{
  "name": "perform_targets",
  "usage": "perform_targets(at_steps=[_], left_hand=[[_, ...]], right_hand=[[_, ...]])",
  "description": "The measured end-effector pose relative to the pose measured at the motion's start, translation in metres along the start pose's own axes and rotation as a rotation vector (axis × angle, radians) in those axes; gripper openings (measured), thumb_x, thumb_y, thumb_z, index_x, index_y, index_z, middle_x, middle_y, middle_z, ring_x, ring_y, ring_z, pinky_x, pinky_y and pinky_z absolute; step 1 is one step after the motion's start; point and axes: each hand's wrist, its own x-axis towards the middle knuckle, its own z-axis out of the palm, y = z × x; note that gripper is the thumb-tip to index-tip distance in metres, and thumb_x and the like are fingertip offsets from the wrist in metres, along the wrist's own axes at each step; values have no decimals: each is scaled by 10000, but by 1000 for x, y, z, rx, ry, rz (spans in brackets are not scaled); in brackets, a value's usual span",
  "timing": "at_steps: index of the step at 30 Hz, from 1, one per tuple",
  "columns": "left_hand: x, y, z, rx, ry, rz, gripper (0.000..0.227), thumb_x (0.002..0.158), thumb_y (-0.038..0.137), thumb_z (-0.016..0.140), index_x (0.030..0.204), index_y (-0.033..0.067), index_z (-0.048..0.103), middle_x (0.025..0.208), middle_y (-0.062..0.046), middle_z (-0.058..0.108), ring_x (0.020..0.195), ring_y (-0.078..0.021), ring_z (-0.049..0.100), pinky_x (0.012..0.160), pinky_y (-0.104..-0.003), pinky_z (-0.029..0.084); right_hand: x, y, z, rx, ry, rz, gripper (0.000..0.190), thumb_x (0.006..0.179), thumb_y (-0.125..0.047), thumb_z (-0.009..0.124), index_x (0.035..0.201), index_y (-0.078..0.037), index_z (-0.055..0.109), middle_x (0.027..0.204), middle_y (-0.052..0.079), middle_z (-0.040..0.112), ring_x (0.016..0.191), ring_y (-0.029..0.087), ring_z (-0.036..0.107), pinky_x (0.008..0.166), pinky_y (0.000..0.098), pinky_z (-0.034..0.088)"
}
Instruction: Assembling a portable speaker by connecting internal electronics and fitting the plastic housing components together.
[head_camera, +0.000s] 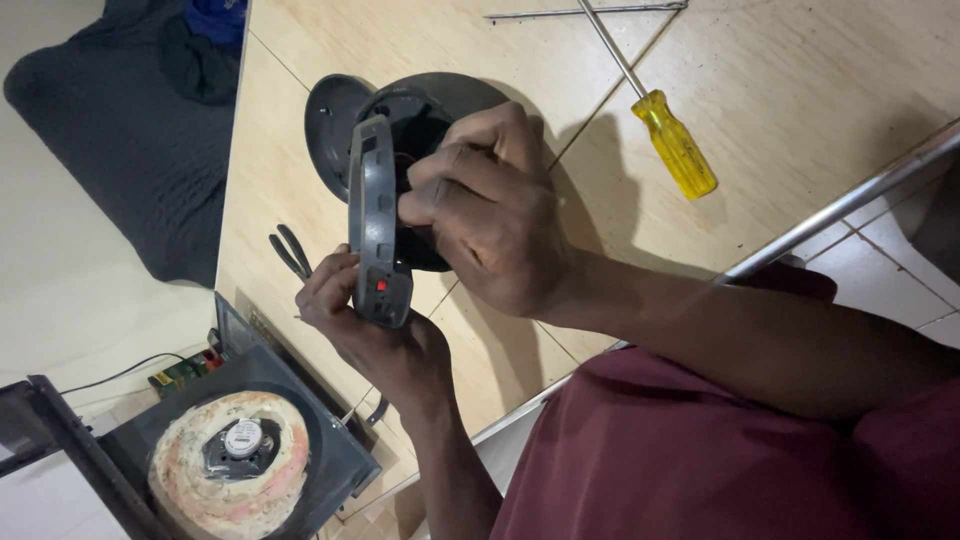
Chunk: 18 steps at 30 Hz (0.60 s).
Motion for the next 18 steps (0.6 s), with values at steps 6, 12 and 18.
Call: perform_targets(at_steps=[6,12,18], left_hand=[[0,3,-2,13,-33,-5,536,649,-161,323,1134,40,430,1191,-187,477,1197,-389,527,1090,-496,463],[-2,4,-2,-1,-39,-35,541,656,-190,372,1135,58,412,1204,-188,482,1207,-369,516,1065,-480,471],[0,7,-4,-44,-57,-49,585,561,-108,306,1115,51,403,1204,-191,468,1194,-374,501,1069,-479,436]], right_hand=[[-3,-1,0,11,-3,34,196,861,162,582,856,-5,686,916,103,690,952,336,508,840,458,386],[0,0,-1,9,4,20,198,838,149,560,827,-19,665,898,107,686,949,324,508,834,451,372],[4,-1,-2,-3,6,-16,233,915,133,545,818,-17,694,876,76,687,929,298,501,814,413,381]])
